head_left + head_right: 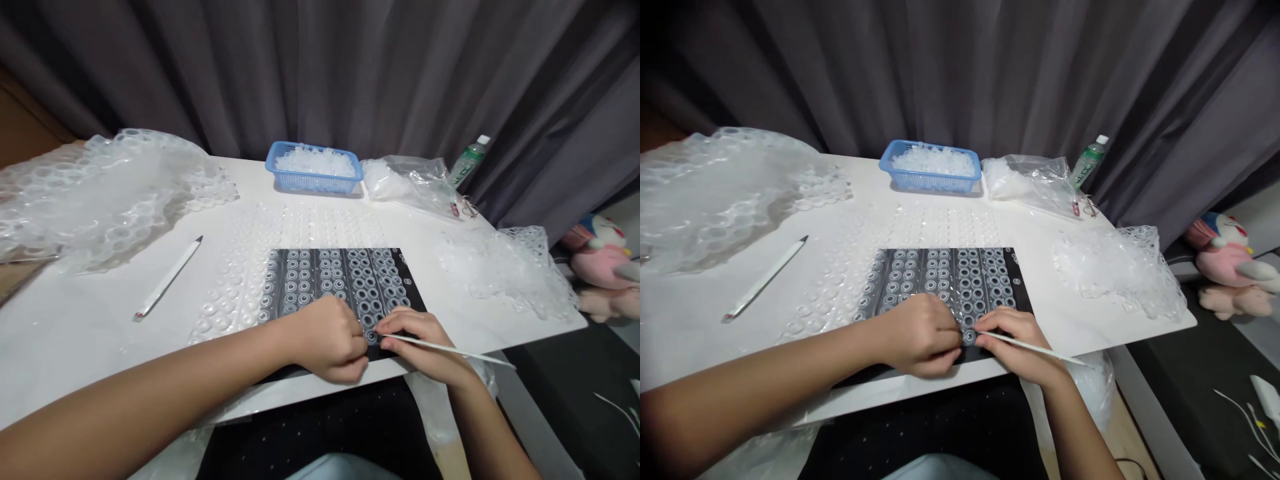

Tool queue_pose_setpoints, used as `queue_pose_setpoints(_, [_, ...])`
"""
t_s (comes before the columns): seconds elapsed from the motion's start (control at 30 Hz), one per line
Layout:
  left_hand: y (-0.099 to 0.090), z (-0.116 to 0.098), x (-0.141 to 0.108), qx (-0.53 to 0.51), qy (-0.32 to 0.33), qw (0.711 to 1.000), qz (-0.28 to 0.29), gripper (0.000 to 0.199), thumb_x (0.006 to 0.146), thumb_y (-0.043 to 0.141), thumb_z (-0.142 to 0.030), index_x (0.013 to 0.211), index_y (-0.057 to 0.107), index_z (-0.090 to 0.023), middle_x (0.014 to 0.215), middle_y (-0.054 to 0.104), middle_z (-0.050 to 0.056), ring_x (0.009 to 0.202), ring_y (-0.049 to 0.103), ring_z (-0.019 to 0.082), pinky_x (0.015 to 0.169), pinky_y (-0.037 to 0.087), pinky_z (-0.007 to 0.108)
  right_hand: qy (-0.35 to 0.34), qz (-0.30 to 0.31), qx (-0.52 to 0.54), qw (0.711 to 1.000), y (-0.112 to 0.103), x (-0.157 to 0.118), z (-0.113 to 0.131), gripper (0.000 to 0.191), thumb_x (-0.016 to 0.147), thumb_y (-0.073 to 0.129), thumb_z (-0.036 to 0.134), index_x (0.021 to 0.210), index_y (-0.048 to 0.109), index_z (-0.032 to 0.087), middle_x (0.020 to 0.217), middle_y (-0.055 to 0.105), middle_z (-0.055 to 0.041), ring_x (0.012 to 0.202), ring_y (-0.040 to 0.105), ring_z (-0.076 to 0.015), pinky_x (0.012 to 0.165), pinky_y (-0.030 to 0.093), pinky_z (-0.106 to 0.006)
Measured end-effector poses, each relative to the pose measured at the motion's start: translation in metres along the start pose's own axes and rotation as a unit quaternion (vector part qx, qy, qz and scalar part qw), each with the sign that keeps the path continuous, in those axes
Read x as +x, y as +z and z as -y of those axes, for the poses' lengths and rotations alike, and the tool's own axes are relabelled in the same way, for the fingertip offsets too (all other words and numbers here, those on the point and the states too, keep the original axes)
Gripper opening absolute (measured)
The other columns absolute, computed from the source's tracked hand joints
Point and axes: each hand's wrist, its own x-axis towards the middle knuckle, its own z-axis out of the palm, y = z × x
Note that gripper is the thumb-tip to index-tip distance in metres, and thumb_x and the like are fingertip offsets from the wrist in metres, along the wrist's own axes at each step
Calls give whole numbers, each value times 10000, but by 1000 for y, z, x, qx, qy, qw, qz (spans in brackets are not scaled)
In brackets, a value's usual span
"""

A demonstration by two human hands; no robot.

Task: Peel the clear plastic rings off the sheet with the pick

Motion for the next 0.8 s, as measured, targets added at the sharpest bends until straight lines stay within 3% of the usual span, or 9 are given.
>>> queue_pose_setpoints(0.13, [-5, 7, 4, -10, -129, 991, -29, 178, 870, 469, -227, 775, 611, -176, 733, 587, 35, 680, 521, 162, 601, 402, 291, 43, -129, 32, 990, 2, -6, -11, 81, 845, 602, 257, 892, 648, 210, 893, 704, -48, 823, 668, -164, 706, 543, -262])
queue_pose_setpoints(0.2, [-6, 9, 6, -16, -160, 987, -17, 144, 883, 494, -240, 849, 621, -184, 858, 583, 51, 769, 506, 177, 670, 402, 307, 65, -151, 48, 985, 4, -8, -14, 107, 868, 568, 274, 941, 624, 219, 897, 705, -43, 789, 673, -159, 650, 542, -241])
queue_pose_setpoints(0.3, [-3, 9, 6, -36, -180, 983, 10, 152, 900, 486, -239, 860, 621, -183, 922, 556, 59, 817, 486, 183, 713, 388, 321, 78, -122, 48, 988, 8, -10, -13, 139, 889, 532, 294, 1000, 583, 227, 917, 713, -37, 738, 680, -150, 637, 543, -238])
queue_pose_setpoints(0.47, [0, 6, 10, -101, -211, 972, 19, 130, 877, 479, -204, 847, 596, -156, 989, 527, 67, 873, 487, 187, 764, 400, 324, 86, -70, -64, 992, 13, -10, -8, 166, 917, 464, 328, 1025, 543, 230, 926, 726, -30, 759, 691, -163, 741, 545, -279])
queue_pose_setpoints(0.6, [-3, 4, 16, -138, -249, 958, 43, 60, 810, 514, -172, 789, 568, -155, 989, 504, 67, 882, 488, 192, 785, 406, 330, 112, -83, -111, 984, 15, -10, -9, 221, 928, 416, 372, 1045, 526, 220, 920, 728, -43, 809, 693, -191, 733, 549, -301])
queue_pose_setpoints(0.8, [-3, 3, 19, -139, -263, 953, 62, 117, 855, 439, -171, 843, 552, -142, 989, 489, 85, 893, 476, 201, 799, 406, 342, 138, -90, -110, 980, 17, -10, -7, 241, 924, 418, 395, 1044, 527, 217, 968, 718, -55, 843, 689, -202, 764, 543, -315])
